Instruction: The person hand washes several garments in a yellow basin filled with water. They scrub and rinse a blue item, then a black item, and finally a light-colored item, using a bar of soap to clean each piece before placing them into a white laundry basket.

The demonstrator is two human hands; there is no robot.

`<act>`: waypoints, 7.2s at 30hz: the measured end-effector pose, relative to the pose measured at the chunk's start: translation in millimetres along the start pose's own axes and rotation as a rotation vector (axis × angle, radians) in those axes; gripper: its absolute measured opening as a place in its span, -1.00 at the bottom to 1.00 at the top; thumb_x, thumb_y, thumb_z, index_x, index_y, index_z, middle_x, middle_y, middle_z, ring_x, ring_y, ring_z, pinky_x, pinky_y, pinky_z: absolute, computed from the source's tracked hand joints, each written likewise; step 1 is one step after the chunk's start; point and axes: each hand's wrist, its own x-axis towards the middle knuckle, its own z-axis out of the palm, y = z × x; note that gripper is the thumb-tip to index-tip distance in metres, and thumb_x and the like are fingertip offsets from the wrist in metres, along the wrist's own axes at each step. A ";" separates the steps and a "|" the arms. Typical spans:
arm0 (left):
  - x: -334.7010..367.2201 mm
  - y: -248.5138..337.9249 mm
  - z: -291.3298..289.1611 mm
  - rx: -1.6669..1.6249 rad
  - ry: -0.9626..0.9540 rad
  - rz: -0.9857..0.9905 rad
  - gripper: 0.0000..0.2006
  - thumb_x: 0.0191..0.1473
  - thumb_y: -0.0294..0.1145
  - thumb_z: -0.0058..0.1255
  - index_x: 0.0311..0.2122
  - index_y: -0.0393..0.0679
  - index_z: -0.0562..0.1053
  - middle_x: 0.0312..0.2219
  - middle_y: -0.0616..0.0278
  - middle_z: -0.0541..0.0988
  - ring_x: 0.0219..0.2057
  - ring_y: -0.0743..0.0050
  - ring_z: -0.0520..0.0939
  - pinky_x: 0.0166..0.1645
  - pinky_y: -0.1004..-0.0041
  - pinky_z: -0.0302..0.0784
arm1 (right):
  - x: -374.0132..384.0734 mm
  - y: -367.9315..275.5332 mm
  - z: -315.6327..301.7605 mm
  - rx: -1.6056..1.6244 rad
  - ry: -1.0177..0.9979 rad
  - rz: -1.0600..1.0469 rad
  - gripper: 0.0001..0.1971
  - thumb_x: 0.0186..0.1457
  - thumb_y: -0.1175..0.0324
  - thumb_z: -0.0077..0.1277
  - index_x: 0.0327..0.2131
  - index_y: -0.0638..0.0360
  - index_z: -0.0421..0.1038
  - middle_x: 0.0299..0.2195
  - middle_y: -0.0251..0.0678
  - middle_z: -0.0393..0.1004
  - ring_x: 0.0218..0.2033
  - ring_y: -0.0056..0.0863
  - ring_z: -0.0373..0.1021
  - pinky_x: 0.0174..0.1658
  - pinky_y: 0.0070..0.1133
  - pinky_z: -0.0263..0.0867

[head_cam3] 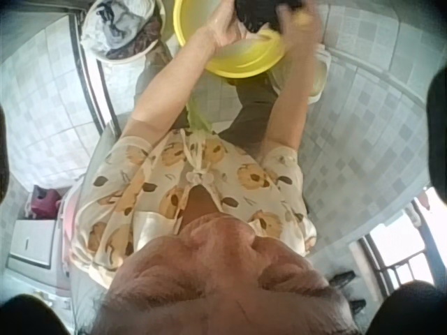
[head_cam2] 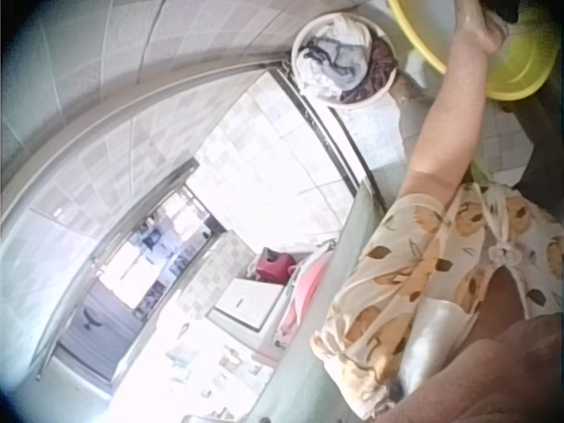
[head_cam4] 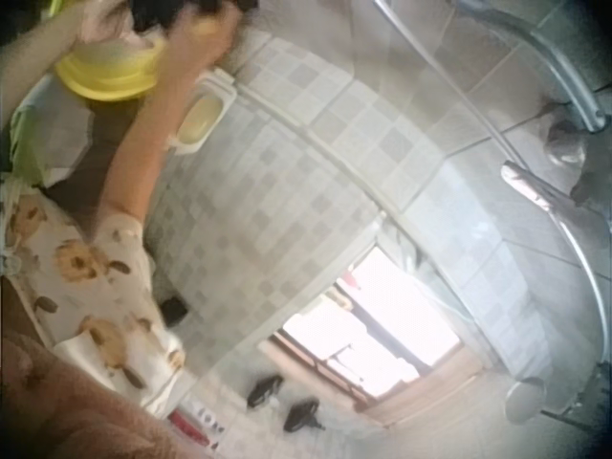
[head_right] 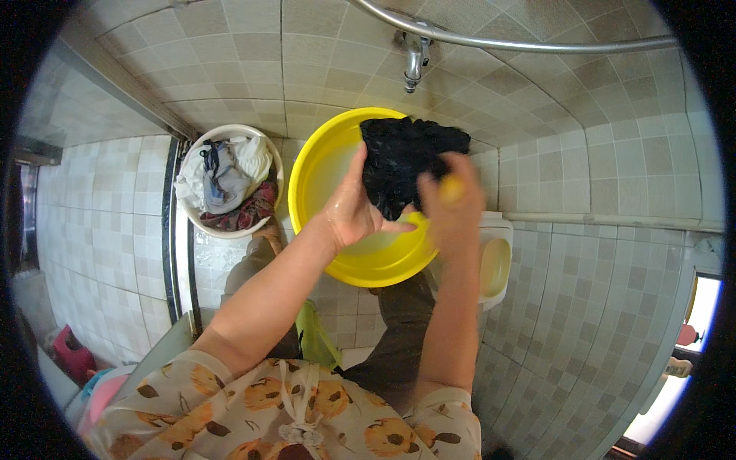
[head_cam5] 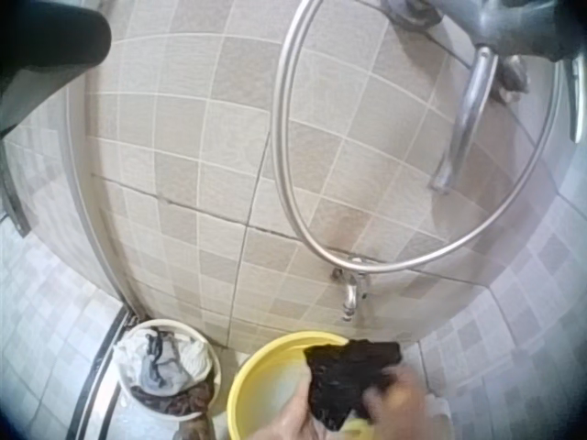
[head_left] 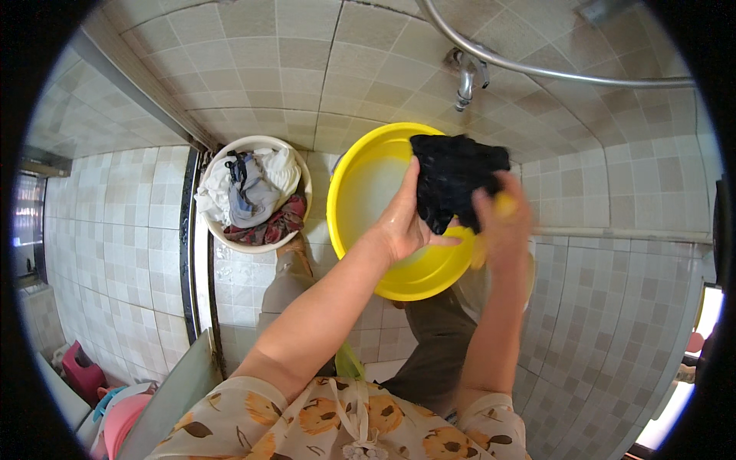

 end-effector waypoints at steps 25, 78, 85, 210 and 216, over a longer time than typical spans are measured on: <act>15.1 -19.7 -23.2 -0.190 0.015 0.306 -0.67 0.08 -0.08 -0.24 -0.24 -0.12 0.37 -0.39 0.27 0.49 -0.39 0.43 0.52 -0.26 0.47 0.47 | 44.1 -18.2 89.3 -0.413 -0.350 0.169 -0.50 0.03 0.01 -0.18 -0.09 0.21 0.30 -0.13 -0.04 0.33 -0.03 -0.18 0.21 0.02 -0.31 0.11; 13.2 -19.1 -18.4 -0.315 -0.328 0.220 -0.55 0.11 0.03 -0.33 -0.06 -0.10 0.31 -0.22 0.17 0.46 -0.15 0.34 0.48 -0.05 0.38 0.40 | 18.3 -22.2 62.0 -0.140 -0.372 -0.387 -0.44 -0.09 0.03 0.00 -0.08 0.21 0.26 -0.11 -0.03 0.31 0.00 -0.15 0.19 0.07 -0.33 0.04; -5.0 -6.9 -9.8 -0.167 -0.075 0.261 -0.69 -0.02 -0.15 -0.12 -0.26 -0.17 0.41 -0.44 0.17 0.52 -0.42 0.34 0.53 -0.25 0.43 0.48 | 20.6 35.1 63.6 0.694 -0.392 0.436 -0.49 0.07 0.04 -0.13 -0.01 0.19 0.23 -0.09 -0.19 0.35 -0.05 -0.35 0.27 0.00 -0.50 0.16; 9.5 -20.2 -16.3 0.366 0.261 0.180 -0.56 0.01 -0.06 -0.23 -0.07 -0.14 0.31 -0.15 0.19 0.42 -0.17 0.29 0.45 -0.15 0.14 0.38 | 19.1 39.5 55.6 0.821 0.424 0.861 -0.59 0.00 0.19 -0.12 -0.24 0.44 0.32 -0.31 -0.06 0.43 -0.33 -0.18 0.41 -0.25 -0.39 0.34; -6.8 -16.0 4.4 0.040 0.066 0.106 -0.21 0.03 0.32 -0.47 0.20 -0.09 -0.07 0.13 0.17 0.12 0.08 0.31 0.26 0.14 0.38 0.13 | -25.6 -30.1 38.4 1.073 0.206 0.890 -0.65 0.12 0.16 -0.23 -0.21 0.27 0.34 -0.34 -0.30 0.42 -0.31 -0.47 0.39 -0.21 -0.52 0.33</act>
